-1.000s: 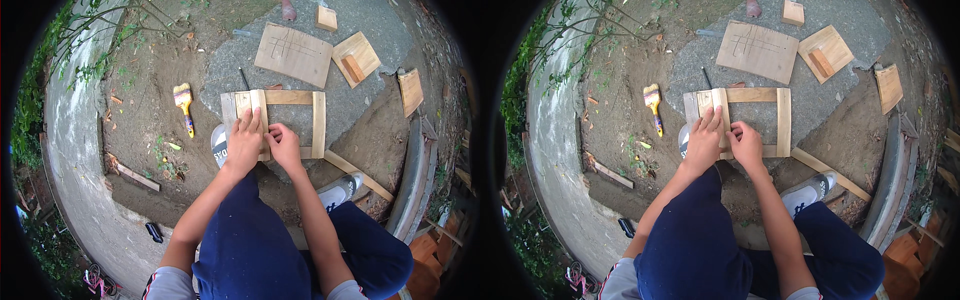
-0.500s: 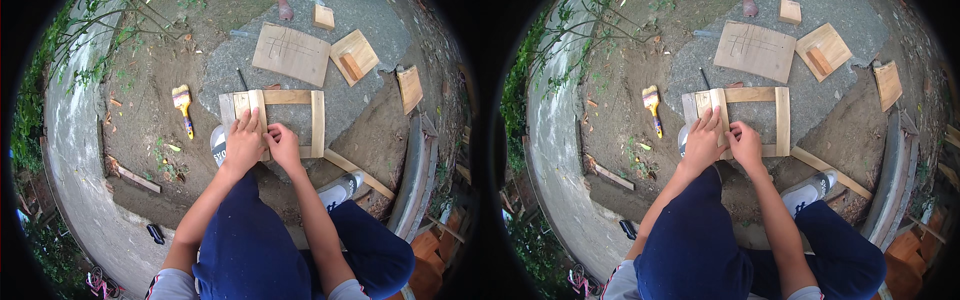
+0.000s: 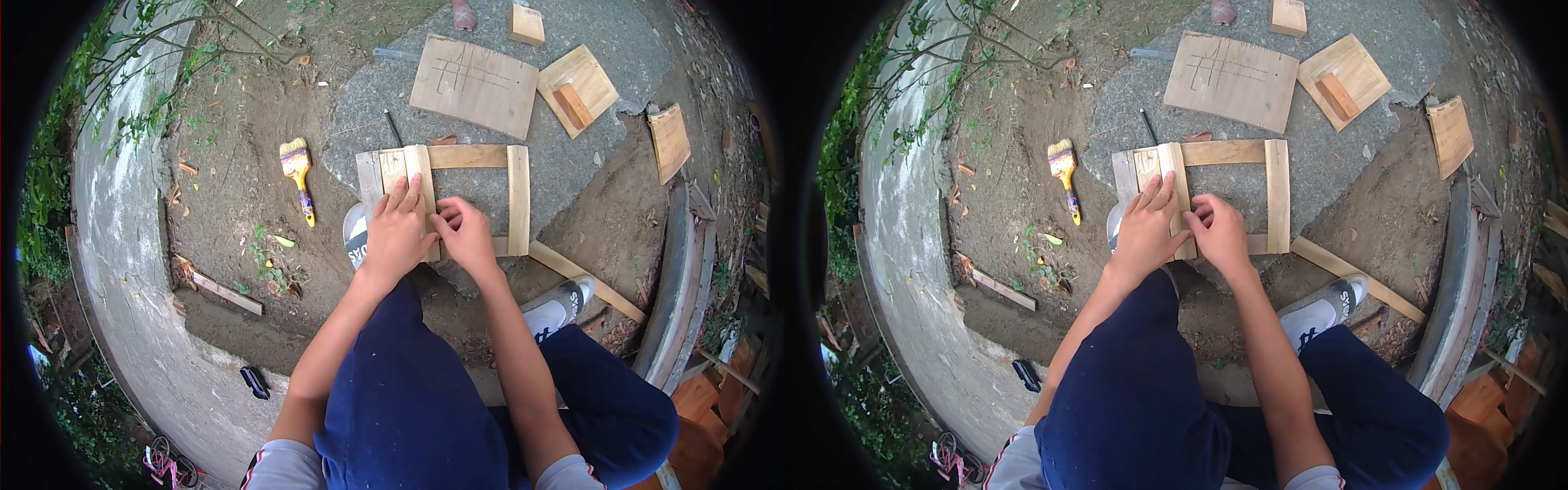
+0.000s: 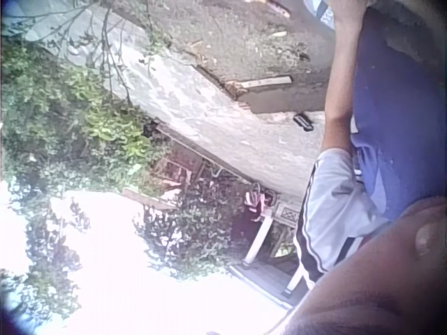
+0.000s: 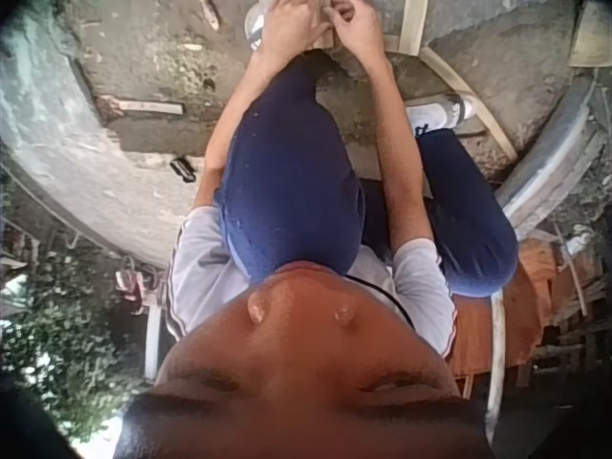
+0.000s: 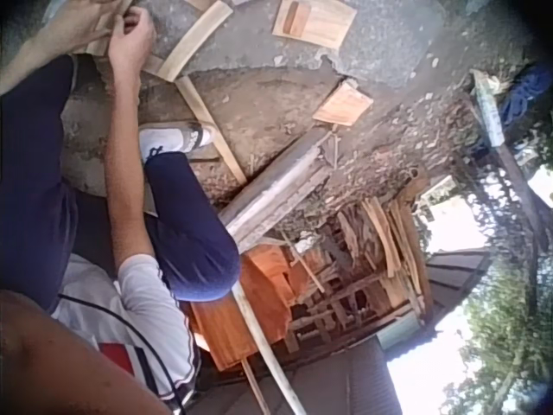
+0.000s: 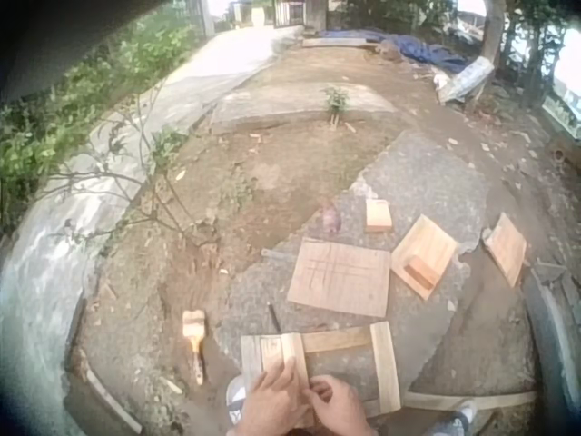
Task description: Sawing a piece of wood and then fitting it into a wooden frame while sitting on the ground.
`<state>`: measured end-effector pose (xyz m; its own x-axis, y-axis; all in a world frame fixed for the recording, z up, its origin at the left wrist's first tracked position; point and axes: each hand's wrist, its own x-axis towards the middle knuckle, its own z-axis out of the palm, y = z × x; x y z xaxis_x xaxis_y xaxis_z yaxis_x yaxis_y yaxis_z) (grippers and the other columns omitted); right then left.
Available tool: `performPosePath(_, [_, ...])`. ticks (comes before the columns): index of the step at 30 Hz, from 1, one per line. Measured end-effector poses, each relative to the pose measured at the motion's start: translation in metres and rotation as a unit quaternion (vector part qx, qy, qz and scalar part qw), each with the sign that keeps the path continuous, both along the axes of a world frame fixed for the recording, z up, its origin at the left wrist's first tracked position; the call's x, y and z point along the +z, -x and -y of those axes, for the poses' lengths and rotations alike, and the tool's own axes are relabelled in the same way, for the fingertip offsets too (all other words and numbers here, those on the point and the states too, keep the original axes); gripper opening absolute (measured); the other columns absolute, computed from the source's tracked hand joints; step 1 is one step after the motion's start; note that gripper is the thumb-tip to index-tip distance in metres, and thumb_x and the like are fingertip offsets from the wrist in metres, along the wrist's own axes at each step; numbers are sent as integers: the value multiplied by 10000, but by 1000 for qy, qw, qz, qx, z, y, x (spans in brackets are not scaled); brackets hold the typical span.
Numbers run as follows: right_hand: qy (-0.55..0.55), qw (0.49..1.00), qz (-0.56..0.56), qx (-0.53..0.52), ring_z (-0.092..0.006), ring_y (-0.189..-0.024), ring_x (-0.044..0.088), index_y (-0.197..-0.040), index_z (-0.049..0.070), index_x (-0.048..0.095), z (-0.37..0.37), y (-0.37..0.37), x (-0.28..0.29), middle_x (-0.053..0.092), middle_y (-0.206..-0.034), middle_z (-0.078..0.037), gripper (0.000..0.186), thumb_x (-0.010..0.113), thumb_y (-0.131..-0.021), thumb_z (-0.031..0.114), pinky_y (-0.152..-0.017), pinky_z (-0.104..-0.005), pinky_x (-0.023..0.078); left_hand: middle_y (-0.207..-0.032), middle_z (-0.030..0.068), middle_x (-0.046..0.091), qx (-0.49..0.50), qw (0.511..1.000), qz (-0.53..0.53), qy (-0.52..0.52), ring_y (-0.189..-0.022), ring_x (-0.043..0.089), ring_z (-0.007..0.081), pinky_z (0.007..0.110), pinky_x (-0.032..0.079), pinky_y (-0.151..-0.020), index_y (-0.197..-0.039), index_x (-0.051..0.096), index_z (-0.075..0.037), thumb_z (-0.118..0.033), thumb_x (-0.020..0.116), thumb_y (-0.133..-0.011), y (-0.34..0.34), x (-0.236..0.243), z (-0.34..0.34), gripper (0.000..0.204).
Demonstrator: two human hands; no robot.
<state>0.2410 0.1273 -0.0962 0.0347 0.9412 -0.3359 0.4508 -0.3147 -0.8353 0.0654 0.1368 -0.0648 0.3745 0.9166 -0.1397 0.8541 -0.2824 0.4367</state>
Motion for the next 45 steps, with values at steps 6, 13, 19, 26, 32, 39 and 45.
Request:
performPosePath(6, [-222, 927, 78, -293, -45, -737, 609, -1033, 37, 750, -14, -98, -6, 714, -839, 6, 104, 699, -1061, 123, -641, -259, 494, -1634, 238, 515, -1, 1000, 10, 6, -1534, 473, 412, 500, 467, -1189, -1424, 633, 86, -338, 877, -850, 2, 3, -3, 754])
performPosePath(13, [-90, 928, 329, -148, -243, -747, 648, -992, 29, 673, 48, -236, -33, 667, -868, -87, 257, 811, -968, 244, -694, -416, 532, -1620, 250, 526, -8, 1000, 7, -2, -1522, 487, 418, 502, 467, -1186, -1419, 636, 94, -342, 871, -858, 2, 3, -3, 748])
performPosePath(19, [26, 885, 439, 153, -338, -1057, 647, -1067, 82, 656, 96, -256, -35, 633, -1080, -114, 470, 927, -787, 344, -915, -474, 525, -1632, 251, 512, -21, 1000, 2, 0, -1534, 474, 416, 493, 476, -1179, -1423, 636, 80, -370, 849, -881, 4, 0, -4, 736])
performPosePath(26, [4, 821, 483, 304, -337, -1116, 623, -1115, 89, 625, 78, -271, -33, 634, -1116, -118, 480, 898, -774, 286, -968, -464, 503, -1643, 249, 500, -32, 999, 3, -7, -1545, 462, 410, 496, 478, -1174, -1437, 625, 69, -368, 848, -884, 8, -1, -3, 740])
performPosePath(32, [-74, 856, 480, 180, -400, -1068, 653, -1184, 72, 587, 47, -303, -6, 688, -1096, -168, 485, 852, -805, 220, -982, -501, 511, -1652, 239, 493, -24, 1000, 8, -2, -1546, 460, 409, 504, 467, -1181, -1447, 620, 60, -370, 842, -891, 8, -2, -1, 737])
performPosePath(39, [-114, 869, 433, 209, -400, -1058, 664, -1215, 58, 605, 58, -306, 22, 686, -1099, -174, 487, 855, -819, 190, -941, -500, 544, -1649, 236, 500, -19, 1000, 22, -10, -1533, 474, 419, 527, 447, -1192, -1440, 628, 58, -367, 834, -900, 8, -6, 0, 717])
performPosePath(45, [-197, 887, 358, 213, -398, -1041, 652, -1220, 43, 613, 68, -245, 19, 669, -1145, -168, 508, 880, -802, 153, -930, -488, 541, -1633, 281, 497, 4, 1000, 11, -28, -1515, 471, 482, 531, 417, -1217, -1431, 631, 72, -375, 813, -926, 4, -4, 0, 698])
